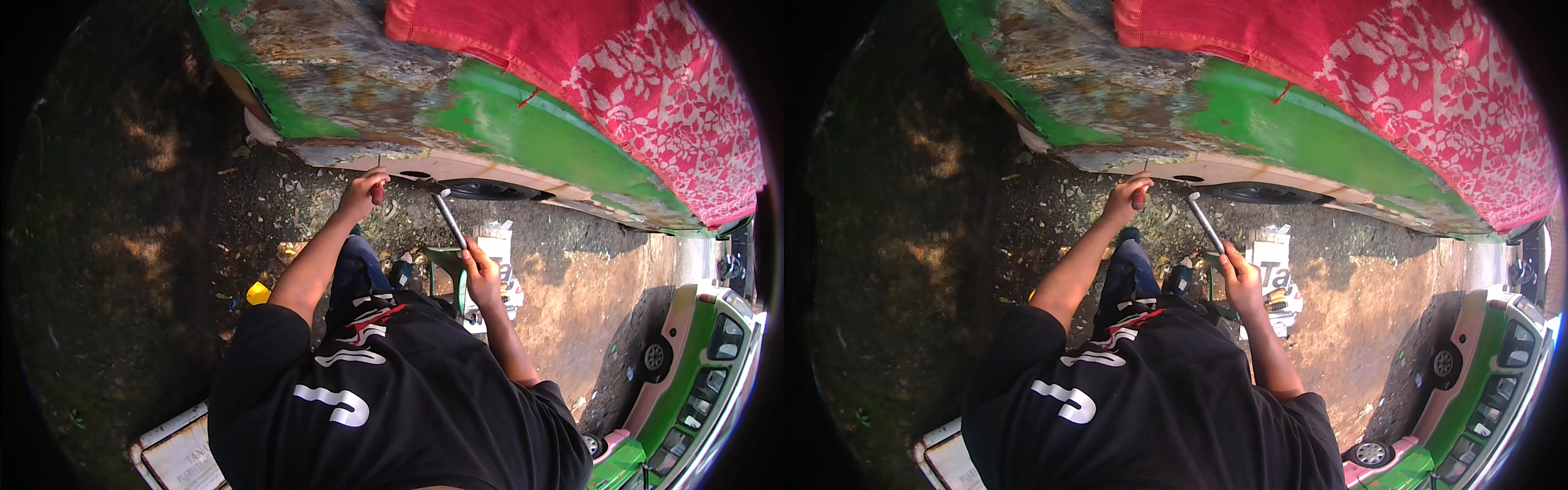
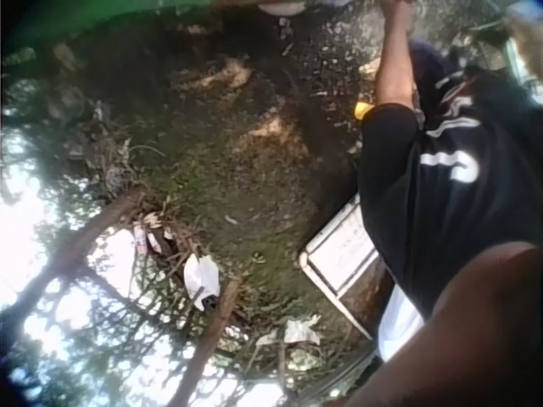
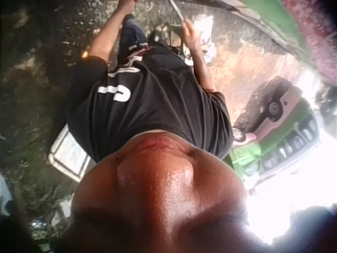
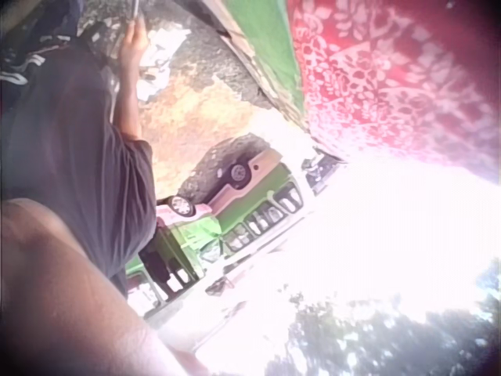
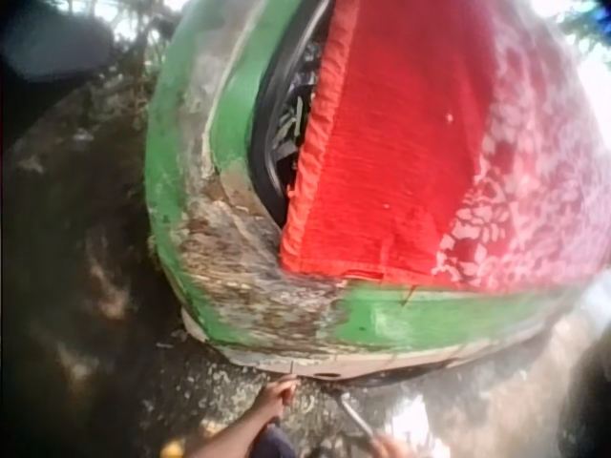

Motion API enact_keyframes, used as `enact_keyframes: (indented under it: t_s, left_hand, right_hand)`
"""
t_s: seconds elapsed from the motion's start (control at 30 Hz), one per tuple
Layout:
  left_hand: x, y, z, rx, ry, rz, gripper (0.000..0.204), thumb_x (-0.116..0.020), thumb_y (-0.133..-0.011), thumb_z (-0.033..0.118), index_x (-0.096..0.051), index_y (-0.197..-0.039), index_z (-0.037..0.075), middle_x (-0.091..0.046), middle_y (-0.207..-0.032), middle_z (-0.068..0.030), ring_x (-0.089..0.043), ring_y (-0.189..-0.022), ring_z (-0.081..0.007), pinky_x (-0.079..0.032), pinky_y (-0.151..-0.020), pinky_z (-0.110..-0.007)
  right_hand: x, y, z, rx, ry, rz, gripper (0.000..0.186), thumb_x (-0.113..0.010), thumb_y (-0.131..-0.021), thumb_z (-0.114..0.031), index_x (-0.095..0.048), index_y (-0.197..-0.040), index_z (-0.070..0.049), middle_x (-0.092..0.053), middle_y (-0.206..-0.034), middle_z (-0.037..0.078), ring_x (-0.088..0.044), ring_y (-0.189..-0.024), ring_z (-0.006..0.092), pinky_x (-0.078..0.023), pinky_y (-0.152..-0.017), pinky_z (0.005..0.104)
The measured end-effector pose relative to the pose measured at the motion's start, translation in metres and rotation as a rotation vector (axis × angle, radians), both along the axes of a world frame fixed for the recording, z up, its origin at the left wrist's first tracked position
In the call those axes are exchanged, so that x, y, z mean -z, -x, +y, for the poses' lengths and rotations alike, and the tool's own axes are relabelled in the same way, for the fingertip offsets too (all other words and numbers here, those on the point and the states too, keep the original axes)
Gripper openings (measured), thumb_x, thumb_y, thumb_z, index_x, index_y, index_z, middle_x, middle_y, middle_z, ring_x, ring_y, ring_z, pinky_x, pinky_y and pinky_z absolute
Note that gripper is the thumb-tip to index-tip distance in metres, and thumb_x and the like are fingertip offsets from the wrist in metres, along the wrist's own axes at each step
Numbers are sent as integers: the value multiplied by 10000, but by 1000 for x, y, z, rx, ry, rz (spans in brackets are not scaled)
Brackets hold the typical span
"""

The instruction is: The person uses a hammer and a small metal punch to repeatedly strike a green metal panel on a vehicle. They hold the punch against the surface and tap it with the hammer, moving slightly along the edge of the panel throughout the clip.

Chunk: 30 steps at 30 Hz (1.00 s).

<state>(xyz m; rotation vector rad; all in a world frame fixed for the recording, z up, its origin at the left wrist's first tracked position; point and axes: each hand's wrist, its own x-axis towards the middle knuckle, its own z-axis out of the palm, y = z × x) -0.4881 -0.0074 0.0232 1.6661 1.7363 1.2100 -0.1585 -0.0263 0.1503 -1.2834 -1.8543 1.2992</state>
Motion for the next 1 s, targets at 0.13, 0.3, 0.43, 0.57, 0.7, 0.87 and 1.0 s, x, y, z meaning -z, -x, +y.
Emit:
enact_keyframes:
  t_s: [0.13, 0.3, 0.43, 0.57, 0.7, 0.87, 1.0]
  left_hand:
    - [-6, 1, 1, 7, 7, -32, 402, -582, -714, -119, -627, -1081, 39, -636, -1167, -144, -652, -999, -280, -510, -831, -368]
    - [-16, 4, 9, 49, -67, -8, 316, -579, -768, -95, -628, -1058, 20, -653, -1101, -108, -669, -903, -261, -524, -794, -327]
    - [-17, -5, 7, 56, 91, -123, 311, -581, -776, -98, -628, -1058, 27, -649, -1035, -109, -648, -909, -244, -510, -809, -316]
    - [-16, -2, 13, -20, -49, -7, 262, -579, -797, -78, -622, -1034, 25, -650, -1034, -120, -648, -932, -282, -506, -817, -329]
    - [-17, -3, 9, -8, 58, 40, 180, -577, -854, -14, -619, -1026, 16, -657, -1045, -129, -647, -977, -318, -506, -836, -359]
    - [-13, 2, -3, -21, 17, -20, 344, -563, -720, -84, -614, -1039, 30, -642, -1046, -119, -641, -925, -308, -502, -805, -357]
    - [-12, 4, -3, -19, 12, -6, 352, -559, -721, -93, -618, -1044, 32, -642, -1055, -112, -644, -943, -299, -503, -813, -356]
  right_hand:
    - [-8, 20, -1, -146, -189, -30, 337, -592, -950, -106, -594, -1282, -49, -693, -965, 186, -693, -832, 276, -525, -761, 320]
    - [-3, 45, 3, -275, -305, -237, 355, -613, -928, -133, -604, -1281, -98, -673, -820, 168, -679, -712, 303, -517, -614, 379]
    - [11, 43, 4, -229, -322, -182, 326, -606, -936, -179, -620, -1261, -163, -662, -772, 152, -662, -680, 325, -508, -592, 412]
    - [21, 41, 3, -201, -339, -167, 337, -604, -938, -178, -614, -1275, -175, -655, -770, 155, -658, -672, 324, -508, -601, 408]
    - [24, 38, 10, -156, -275, -163, 341, -601, -943, -170, -609, -1283, -151, -661, -799, 168, -652, -651, 311, -496, -600, 391]
    - [17, 25, 1, -111, -241, 6, 342, -595, -948, -120, -591, -1281, -44, -646, -785, 180, -611, -612, 252, -486, -613, 338]
    - [24, 22, 0, -58, -185, 44, 322, -587, -952, -90, -596, -1266, -19, -683, -856, 175, -603, -644, 150, -486, -627, 293]
